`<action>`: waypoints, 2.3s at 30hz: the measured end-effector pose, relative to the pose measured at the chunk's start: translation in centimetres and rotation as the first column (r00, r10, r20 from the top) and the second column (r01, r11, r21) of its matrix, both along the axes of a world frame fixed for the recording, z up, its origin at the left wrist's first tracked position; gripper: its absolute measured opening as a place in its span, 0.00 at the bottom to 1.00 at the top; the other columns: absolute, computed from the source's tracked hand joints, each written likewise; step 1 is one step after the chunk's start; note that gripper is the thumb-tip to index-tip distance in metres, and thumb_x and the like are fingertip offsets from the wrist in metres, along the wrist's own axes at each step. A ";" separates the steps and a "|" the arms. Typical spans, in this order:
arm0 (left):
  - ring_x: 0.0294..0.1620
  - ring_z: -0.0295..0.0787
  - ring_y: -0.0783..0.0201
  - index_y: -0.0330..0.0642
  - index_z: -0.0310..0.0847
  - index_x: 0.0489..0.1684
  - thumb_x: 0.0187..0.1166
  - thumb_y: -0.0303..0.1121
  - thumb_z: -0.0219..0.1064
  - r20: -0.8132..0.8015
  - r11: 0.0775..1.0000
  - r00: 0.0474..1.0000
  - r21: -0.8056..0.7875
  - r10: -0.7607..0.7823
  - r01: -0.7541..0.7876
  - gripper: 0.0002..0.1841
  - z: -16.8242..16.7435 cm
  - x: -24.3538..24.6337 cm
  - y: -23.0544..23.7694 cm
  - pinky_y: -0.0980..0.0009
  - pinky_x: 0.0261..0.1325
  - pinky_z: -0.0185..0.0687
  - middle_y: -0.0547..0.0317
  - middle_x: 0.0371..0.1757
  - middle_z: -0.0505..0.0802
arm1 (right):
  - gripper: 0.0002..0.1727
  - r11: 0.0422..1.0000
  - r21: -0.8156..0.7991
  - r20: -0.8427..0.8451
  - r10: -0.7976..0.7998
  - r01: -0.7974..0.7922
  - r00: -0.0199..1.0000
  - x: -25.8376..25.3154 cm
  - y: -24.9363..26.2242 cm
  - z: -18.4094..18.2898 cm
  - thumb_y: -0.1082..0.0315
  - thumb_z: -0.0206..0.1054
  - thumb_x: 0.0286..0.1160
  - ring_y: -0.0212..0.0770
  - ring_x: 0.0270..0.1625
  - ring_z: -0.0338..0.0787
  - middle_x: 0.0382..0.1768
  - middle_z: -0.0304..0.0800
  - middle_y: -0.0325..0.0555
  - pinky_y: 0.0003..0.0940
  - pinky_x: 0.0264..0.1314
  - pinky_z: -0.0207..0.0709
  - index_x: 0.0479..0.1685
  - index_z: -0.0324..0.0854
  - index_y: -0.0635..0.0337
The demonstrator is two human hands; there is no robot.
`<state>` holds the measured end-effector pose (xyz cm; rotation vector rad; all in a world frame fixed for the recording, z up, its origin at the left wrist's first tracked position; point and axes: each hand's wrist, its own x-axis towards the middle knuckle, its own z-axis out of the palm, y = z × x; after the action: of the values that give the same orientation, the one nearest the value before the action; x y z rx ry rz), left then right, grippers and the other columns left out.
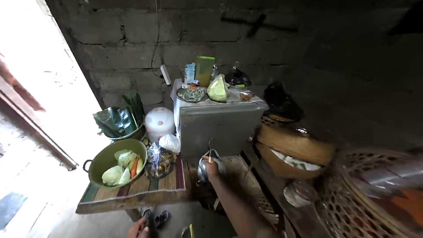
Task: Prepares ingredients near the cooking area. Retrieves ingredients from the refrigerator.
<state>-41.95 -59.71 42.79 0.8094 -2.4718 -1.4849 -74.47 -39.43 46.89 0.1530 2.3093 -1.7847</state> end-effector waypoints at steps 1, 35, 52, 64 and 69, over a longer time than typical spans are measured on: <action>0.70 0.83 0.41 0.28 0.73 0.77 0.86 0.32 0.59 -0.041 1.000 0.999 -0.009 0.017 -0.018 0.23 1.2 -1.7 -1.2 0.49 0.76 0.76 0.29 0.71 0.83 | 0.21 0.997 0.074 0.000 -0.002 0.002 1.000 -1.2 -1.1 -0.1 0.71 0.56 0.89 0.58 0.74 0.82 0.72 0.83 0.63 0.56 0.77 0.73 0.76 0.80 0.59; 0.87 0.66 0.37 0.34 0.88 0.58 0.79 0.31 0.66 -0.568 0.760 0.570 -0.628 -0.593 0.166 0.15 14.9 -40.5 -2.7 0.38 0.91 0.48 0.45 0.70 0.89 | 0.19 0.799 0.266 -0.184 -0.507 0.539 0.842 -6.5 16.2 -1.6 0.66 0.52 0.91 0.45 0.47 0.89 0.51 0.89 0.56 0.45 0.55 0.83 0.72 0.78 0.64; 0.75 0.80 0.64 0.52 0.84 0.57 0.86 0.35 0.66 -0.751 0.784 0.228 -0.588 -0.620 0.199 0.08 11.9 -29.8 6.1 0.59 0.87 0.64 0.63 0.62 0.90 | 0.20 0.832 0.177 -0.170 -0.501 0.526 0.849 -4.5 18.2 -2.8 0.64 0.53 0.93 0.36 0.33 0.82 0.41 0.83 0.50 0.39 0.40 0.83 0.74 0.72 0.65; 0.77 0.79 0.56 0.47 0.84 0.60 0.88 0.41 0.61 -0.809 0.699 -0.058 -0.539 -0.585 0.469 0.13 11.9 -29.5 4.3 0.58 0.87 0.64 0.53 0.65 0.90 | 0.19 0.823 0.200 -0.134 -0.515 0.532 0.847 -2.2 15.7 -0.8 0.69 0.53 0.91 0.29 0.39 0.85 0.46 0.84 0.49 0.31 0.49 0.84 0.74 0.70 0.70; 0.68 0.79 0.74 0.49 0.82 0.58 0.93 0.51 0.46 -0.827 0.915 0.493 -0.060 -0.270 0.400 0.21 7.5 -31.5 -1.3 0.72 0.74 0.74 0.66 0.61 0.86 | 0.22 0.886 0.138 -0.436 -0.347 0.443 0.830 1.5 12.5 2.4 0.72 0.49 0.91 0.37 0.54 0.89 0.52 0.84 0.70 0.18 0.57 0.81 0.67 0.68 0.90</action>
<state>-73.44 -61.01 50.25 -0.3986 -1.8118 -1.6283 -72.99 -26.91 49.25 0.3656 2.9702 -1.8558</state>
